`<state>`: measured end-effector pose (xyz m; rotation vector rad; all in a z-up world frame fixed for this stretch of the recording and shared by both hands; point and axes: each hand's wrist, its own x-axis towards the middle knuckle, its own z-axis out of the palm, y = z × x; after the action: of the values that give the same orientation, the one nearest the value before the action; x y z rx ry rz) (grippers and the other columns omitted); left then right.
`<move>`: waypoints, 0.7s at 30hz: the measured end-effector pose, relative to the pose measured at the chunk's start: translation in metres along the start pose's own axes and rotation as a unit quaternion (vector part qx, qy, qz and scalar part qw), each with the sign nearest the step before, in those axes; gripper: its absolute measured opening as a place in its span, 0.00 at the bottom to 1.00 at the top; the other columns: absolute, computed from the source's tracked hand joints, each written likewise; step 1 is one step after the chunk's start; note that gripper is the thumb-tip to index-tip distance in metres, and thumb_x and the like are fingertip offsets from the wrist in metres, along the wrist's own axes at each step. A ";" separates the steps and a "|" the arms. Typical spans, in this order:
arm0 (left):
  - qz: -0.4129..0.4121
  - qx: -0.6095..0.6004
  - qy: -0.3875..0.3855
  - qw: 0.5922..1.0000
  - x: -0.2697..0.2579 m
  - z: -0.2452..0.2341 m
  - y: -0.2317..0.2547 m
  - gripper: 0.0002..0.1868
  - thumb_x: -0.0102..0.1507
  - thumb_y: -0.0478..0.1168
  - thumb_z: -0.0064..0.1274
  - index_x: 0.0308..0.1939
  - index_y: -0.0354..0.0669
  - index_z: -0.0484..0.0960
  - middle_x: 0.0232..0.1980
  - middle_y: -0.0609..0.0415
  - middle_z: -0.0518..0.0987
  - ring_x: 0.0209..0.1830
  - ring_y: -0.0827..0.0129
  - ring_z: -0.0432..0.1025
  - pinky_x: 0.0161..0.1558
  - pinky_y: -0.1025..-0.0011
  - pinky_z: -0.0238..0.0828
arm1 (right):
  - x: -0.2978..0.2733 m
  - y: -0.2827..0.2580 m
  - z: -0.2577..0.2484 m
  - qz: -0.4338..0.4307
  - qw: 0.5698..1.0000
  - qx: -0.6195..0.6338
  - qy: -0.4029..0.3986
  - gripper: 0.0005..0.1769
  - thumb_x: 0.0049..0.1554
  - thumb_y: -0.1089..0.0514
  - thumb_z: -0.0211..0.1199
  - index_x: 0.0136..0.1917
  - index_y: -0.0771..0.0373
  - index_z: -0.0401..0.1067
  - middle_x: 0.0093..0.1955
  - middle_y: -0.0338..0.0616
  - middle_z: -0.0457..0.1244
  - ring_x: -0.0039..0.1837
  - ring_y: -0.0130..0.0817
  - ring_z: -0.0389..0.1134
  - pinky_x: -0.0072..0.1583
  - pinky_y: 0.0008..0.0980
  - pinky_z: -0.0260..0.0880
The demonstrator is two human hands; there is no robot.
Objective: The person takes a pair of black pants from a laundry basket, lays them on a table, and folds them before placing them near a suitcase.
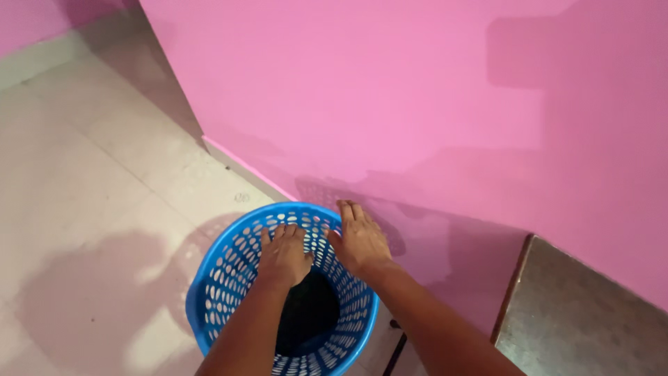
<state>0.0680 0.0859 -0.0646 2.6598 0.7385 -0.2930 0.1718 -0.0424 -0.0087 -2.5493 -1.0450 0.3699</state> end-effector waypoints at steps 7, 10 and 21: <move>0.061 -0.014 0.026 0.998 0.044 -0.036 -0.006 0.32 0.60 0.48 0.59 0.67 0.46 0.70 0.71 0.54 0.67 0.75 0.61 0.55 0.75 0.48 0.39 | 0.031 -0.020 -0.016 0.001 1.000 0.009 0.030 0.37 0.60 0.47 0.60 0.76 0.63 0.54 0.74 0.52 0.56 0.75 0.51 0.56 0.72 0.46 0.57; 0.100 -0.030 0.038 0.994 0.070 -0.040 -0.017 0.27 0.60 0.45 0.58 0.63 0.46 0.73 0.65 0.54 0.72 0.71 0.62 0.60 0.73 0.53 0.47 | 0.050 -0.027 -0.009 0.012 0.999 0.026 0.034 0.36 0.60 0.48 0.60 0.76 0.63 0.55 0.74 0.51 0.56 0.75 0.50 0.56 0.72 0.45 0.57; 0.226 -0.064 0.005 0.972 0.137 -0.039 -0.031 0.19 0.56 0.37 0.58 0.51 0.43 0.79 0.52 0.52 0.78 0.59 0.59 0.70 0.58 0.61 0.67 | 0.098 -0.029 0.029 0.083 0.995 0.040 0.046 0.31 0.61 0.51 0.56 0.75 0.60 0.57 0.69 0.51 0.60 0.71 0.50 0.61 0.69 0.44 0.62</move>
<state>0.1703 0.1885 -0.0782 2.6117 0.1324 -0.1036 0.2105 0.0534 -0.0326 -2.5614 -0.7711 0.3289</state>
